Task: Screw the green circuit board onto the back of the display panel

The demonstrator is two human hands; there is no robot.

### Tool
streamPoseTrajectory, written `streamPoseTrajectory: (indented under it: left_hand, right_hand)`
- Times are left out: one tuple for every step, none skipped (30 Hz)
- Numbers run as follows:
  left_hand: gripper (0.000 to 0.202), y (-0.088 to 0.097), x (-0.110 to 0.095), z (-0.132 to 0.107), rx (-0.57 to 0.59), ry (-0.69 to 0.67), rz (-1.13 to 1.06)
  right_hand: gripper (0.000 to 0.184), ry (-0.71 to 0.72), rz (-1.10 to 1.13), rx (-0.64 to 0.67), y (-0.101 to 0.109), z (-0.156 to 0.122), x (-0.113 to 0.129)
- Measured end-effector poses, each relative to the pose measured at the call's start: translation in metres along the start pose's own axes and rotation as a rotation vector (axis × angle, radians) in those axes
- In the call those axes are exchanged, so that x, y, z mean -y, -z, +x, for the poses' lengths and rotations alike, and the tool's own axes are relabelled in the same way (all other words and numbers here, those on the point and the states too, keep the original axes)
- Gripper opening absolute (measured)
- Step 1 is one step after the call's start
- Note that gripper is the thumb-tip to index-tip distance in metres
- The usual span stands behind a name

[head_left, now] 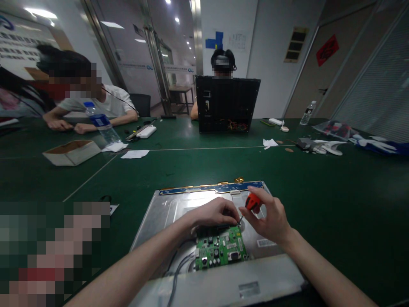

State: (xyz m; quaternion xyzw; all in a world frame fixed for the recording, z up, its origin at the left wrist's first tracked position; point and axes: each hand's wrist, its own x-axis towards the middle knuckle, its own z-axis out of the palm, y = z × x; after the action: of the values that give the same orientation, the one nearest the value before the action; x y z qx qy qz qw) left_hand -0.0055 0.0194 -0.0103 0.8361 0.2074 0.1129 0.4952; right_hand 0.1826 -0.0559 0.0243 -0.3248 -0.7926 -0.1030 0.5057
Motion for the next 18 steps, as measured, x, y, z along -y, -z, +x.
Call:
streamPoseTrajectory:
  left_hand:
    - [0.002, 0.0004, -0.0003, -0.0001, -0.005, -0.001, 0.008]
    - [0.000, 0.0007, -0.0006, -0.0002, -0.005, -0.002, 0.013]
    - [0.002, 0.0010, -0.0008, -0.0003, -0.004, -0.003, 0.015]
    - [0.003, 0.0011, -0.0010, -0.0003, -0.001, -0.004, 0.014]
    - [0.002, 0.0011, -0.0011, -0.0003, -0.001, -0.005, 0.013]
    - [0.001, 0.0009, -0.0011, -0.0003, 0.000, -0.006, 0.010]
    - [0.002, 0.0006, -0.0010, -0.0002, 0.002, -0.007, 0.004]
    - [0.004, 0.0002, -0.0008, -0.0002, 0.006, -0.007, -0.004]
    - [0.006, -0.0002, -0.0005, -0.0001, 0.011, -0.005, -0.011]
    - [0.008, -0.0006, -0.0002, 0.0000, 0.017, -0.003, -0.016]
    - [0.009, -0.0008, 0.0000, 0.0001, 0.020, 0.000, -0.018]
    - [0.009, -0.0010, 0.0002, 0.0001, 0.019, 0.003, -0.015]
    - [0.009, -0.0009, 0.0004, 0.0002, 0.013, 0.004, -0.007]
    - [0.008, -0.0007, 0.0005, 0.0002, 0.007, 0.005, 0.002]
    - [0.008, -0.0004, 0.0005, 0.0002, 0.002, 0.005, 0.011]
    - [0.007, 0.0001, 0.0005, 0.0002, -0.001, 0.006, 0.019]
    - [0.007, 0.0006, 0.0003, 0.0001, -0.003, 0.008, 0.026]
    - [0.006, 0.0011, 0.0001, 0.0000, -0.003, 0.011, 0.032]
  right_hand:
    - [0.046, 0.010, 0.003, -0.003, -0.0004, 0.0001, -0.0008]
    - [0.044, 0.019, 0.007, -0.003, -0.0004, 0.0005, -0.0013]
    - [0.043, 0.025, 0.007, -0.002, 0.0000, 0.0010, -0.0013]
    - [0.043, 0.028, 0.009, 0.003, 0.0007, 0.0015, -0.0010]
    - [0.043, 0.024, 0.015, 0.014, 0.0016, 0.0020, -0.0003]
    - [0.043, 0.014, 0.023, 0.030, 0.0026, 0.0023, 0.0007]
    - [0.045, -0.002, 0.032, 0.047, 0.0035, 0.0023, 0.0017]
    - [0.046, -0.019, 0.040, 0.062, 0.0041, 0.0020, 0.0026]
    - [0.048, -0.033, 0.044, 0.072, 0.0044, 0.0016, 0.0032]
    - [0.049, -0.043, 0.038, 0.073, 0.0042, 0.0009, 0.0035]
    - [0.050, -0.044, 0.023, 0.064, 0.0036, 0.0001, 0.0034]
    - [0.050, -0.039, 0.004, 0.049, 0.0026, -0.0007, 0.0030]
    - [0.049, -0.034, -0.014, 0.034, 0.0015, -0.0014, 0.0024]
    - [0.048, -0.029, -0.030, 0.020, 0.0002, -0.0020, 0.0016]
    - [0.048, -0.026, -0.042, 0.009, -0.0009, -0.0025, 0.0008]
    - [0.047, -0.022, -0.048, 0.003, -0.0018, -0.0027, 0.0001]
    - [0.046, -0.019, -0.050, 0.001, -0.0024, -0.0027, -0.0004]
    - [0.045, -0.014, -0.052, 0.000, -0.0026, -0.0026, -0.0007]
